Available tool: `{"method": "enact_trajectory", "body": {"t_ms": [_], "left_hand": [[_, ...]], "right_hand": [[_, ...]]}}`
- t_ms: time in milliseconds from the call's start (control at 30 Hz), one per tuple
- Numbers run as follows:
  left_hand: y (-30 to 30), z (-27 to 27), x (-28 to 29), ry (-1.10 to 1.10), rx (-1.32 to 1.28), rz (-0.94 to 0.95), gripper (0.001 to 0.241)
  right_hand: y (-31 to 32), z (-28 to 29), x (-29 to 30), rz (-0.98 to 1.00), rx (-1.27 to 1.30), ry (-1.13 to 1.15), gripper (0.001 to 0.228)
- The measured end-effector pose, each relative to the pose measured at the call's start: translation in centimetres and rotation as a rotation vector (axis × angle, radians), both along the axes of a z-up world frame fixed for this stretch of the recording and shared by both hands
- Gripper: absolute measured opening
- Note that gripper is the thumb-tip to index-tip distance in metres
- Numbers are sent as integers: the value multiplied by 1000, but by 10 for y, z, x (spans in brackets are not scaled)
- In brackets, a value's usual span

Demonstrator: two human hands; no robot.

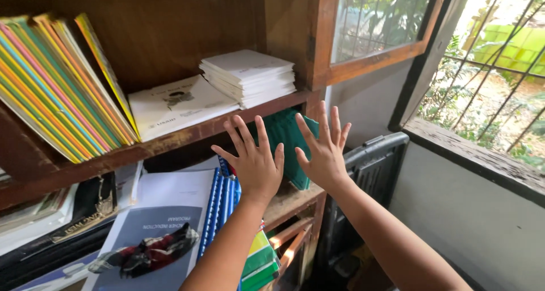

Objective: Wiping dust off various folders with a cloth and organizing them onto a wooden shelf.

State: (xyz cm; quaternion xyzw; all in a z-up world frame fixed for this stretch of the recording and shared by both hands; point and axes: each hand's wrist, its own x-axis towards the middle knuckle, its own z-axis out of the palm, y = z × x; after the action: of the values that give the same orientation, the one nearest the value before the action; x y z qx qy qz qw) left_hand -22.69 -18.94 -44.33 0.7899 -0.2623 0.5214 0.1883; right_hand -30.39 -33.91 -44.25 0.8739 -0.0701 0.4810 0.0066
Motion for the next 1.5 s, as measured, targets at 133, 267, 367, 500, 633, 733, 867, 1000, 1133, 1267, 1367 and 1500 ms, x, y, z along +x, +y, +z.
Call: {"method": "enact_trajectory", "body": {"t_ms": [133,267,367,500,633,733,867,1000,1133,1267,1367,1500], "left_hand": [[-8,-17,3,33,37,-19,74],[-16,-34,12,50,73,-42,77],[-22,-41,14,64,110,-49,76],[-34,-55,15,101,118,-66,75],[-48,-69,15,183,133,-96,79],[-57,-72,16,208,144,-108,81],[-65,-80,21,236,150,-134,87],[-71,-89,29,264,149,-138,90],[-73,-90,34,271,163,-104,94],[-71,-95,40,285,153,-94,96],[-69,-100,43,349,178,-102,94],[-67,-103,47,405,182,-108,95]], "right_hand": [[-2,-16,4,7,4,33,90],[-6,-26,10,5,-6,55,91],[-9,-31,14,-17,-16,55,95],[-15,-37,23,-22,-9,67,96],[-23,-43,29,-37,26,128,100],[-31,-46,33,-52,44,142,102],[-43,-57,44,-79,64,155,104],[-53,-65,52,-98,80,224,101],[-63,-78,66,-69,107,242,101],[-67,-87,76,-6,140,220,95],[-68,-91,83,40,113,113,94],[-71,-94,94,178,113,-124,96]]}}
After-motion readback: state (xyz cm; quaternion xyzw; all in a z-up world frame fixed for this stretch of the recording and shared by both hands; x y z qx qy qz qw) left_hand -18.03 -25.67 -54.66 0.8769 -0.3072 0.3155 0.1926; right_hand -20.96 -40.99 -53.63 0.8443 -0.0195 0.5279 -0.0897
